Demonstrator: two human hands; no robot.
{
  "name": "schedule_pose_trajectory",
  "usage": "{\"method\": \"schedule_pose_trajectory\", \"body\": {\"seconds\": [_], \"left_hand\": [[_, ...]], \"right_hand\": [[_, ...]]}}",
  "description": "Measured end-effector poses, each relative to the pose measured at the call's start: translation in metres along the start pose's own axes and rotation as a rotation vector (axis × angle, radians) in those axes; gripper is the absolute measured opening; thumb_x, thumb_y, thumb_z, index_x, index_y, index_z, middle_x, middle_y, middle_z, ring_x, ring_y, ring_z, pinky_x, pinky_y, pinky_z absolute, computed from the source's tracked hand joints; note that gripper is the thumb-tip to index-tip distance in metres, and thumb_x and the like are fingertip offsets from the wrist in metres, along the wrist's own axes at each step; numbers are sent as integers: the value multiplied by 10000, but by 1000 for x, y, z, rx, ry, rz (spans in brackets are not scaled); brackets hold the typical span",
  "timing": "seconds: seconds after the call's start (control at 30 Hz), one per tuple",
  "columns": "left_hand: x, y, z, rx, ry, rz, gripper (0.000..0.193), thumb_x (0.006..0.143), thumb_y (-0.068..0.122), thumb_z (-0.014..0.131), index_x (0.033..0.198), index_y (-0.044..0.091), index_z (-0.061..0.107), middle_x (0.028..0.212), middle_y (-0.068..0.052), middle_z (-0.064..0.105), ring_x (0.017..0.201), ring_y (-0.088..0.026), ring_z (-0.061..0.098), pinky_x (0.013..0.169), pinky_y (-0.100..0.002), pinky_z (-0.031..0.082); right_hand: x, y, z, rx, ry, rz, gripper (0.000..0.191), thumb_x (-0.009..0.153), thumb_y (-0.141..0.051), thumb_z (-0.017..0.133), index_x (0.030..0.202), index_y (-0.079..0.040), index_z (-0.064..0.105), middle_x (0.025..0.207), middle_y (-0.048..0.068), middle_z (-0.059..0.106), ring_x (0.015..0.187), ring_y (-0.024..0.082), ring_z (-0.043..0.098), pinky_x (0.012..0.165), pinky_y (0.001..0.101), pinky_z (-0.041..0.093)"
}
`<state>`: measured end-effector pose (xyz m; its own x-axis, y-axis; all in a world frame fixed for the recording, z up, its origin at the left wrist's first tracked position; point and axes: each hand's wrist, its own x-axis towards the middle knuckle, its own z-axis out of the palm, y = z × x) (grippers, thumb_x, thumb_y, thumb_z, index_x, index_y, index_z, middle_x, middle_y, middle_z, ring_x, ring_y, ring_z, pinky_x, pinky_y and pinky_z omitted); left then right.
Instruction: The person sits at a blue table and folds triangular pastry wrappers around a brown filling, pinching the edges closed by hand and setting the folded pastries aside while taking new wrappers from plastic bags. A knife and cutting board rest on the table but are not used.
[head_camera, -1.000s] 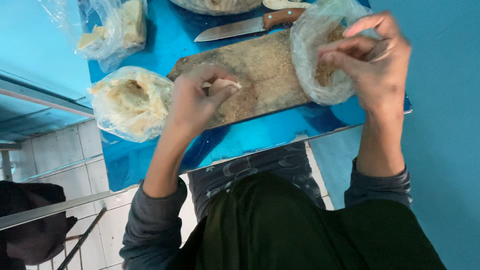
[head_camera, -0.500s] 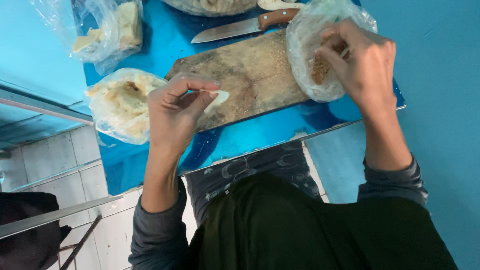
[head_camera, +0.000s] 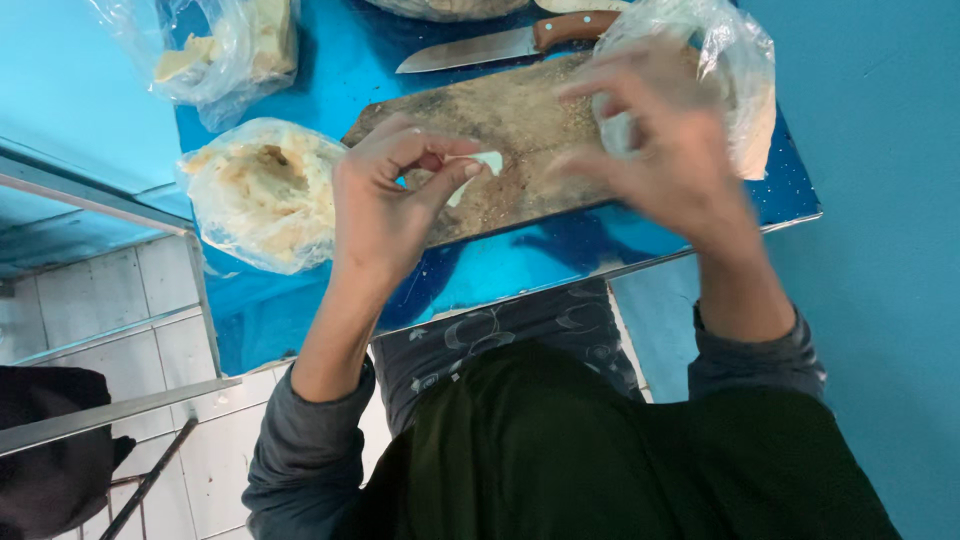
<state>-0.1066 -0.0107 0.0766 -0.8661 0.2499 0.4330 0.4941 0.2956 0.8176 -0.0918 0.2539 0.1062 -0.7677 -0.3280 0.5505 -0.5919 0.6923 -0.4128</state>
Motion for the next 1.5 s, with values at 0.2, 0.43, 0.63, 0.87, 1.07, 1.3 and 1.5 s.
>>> {"method": "schedule_pose_trajectory", "body": {"seconds": [0.2, 0.43, 0.63, 0.87, 1.07, 1.3, 1.5], "left_hand": [[0, 3, -8, 40, -31, 69, 173, 862, 18, 836, 1022, 44, 776, 909, -60, 674, 760, -136, 618, 694, -267, 498], [-4, -6, -19, 57, -23, 18, 148, 854, 51, 850, 947, 27, 737, 859, -52, 669, 722, -122, 630, 661, -271, 486], [-6, -9, -20, 24, -7, -19, 145, 865, 74, 843, 962, 34, 744, 833, -51, 668, 711, -122, 626, 648, -266, 484], [-9, -14, -30, -18, -107, -36, 203, 910, 131, 843, 900, -2, 690, 872, -76, 668, 733, -110, 605, 667, -261, 479], [-11, -20, -20, -580, -180, -120, 218, 941, 16, 804, 886, 28, 594, 1210, -68, 720, 1009, -88, 630, 894, -267, 539], [-18, -19, -6, -975, -45, -321, 388, 876, -142, 776, 1041, 82, 505, 1158, -93, 716, 956, -131, 661, 803, -298, 558], [-17, -17, -8, -988, 12, -274, 428, 883, -156, 773, 1161, 57, 527, 1089, -90, 710, 1039, -160, 694, 935, -311, 567]], "right_hand": [[16, -9, 36, 147, -133, -109, 283, 922, -218, 883, 1116, -112, 706, 1217, 64, 588, 1114, 209, 642, 873, 326, 550], [25, -20, 43, 234, -216, -30, 192, 961, -140, 812, 1042, -91, 645, 1260, 35, 716, 1058, 190, 677, 781, 300, 539], [28, -31, 58, 299, -174, 90, 305, 959, -163, 806, 1190, -70, 630, 1000, 33, 757, 867, 148, 712, 750, 301, 547], [27, -20, 56, 370, -158, 32, 234, 1014, -121, 780, 1193, -54, 645, 996, 38, 741, 887, 108, 706, 797, 266, 562], [27, -22, 51, 462, -168, 18, 157, 1048, -67, 732, 1196, -50, 682, 1030, 39, 717, 910, 87, 670, 820, 252, 542], [24, -23, 48, 583, -86, 29, 159, 1085, -54, 724, 1227, -41, 656, 1084, 23, 704, 973, 62, 665, 885, 236, 534], [15, -27, 49, 593, -25, 65, 178, 1085, -22, 733, 1237, -36, 641, 1085, 38, 725, 993, 63, 693, 877, 218, 559]]}}
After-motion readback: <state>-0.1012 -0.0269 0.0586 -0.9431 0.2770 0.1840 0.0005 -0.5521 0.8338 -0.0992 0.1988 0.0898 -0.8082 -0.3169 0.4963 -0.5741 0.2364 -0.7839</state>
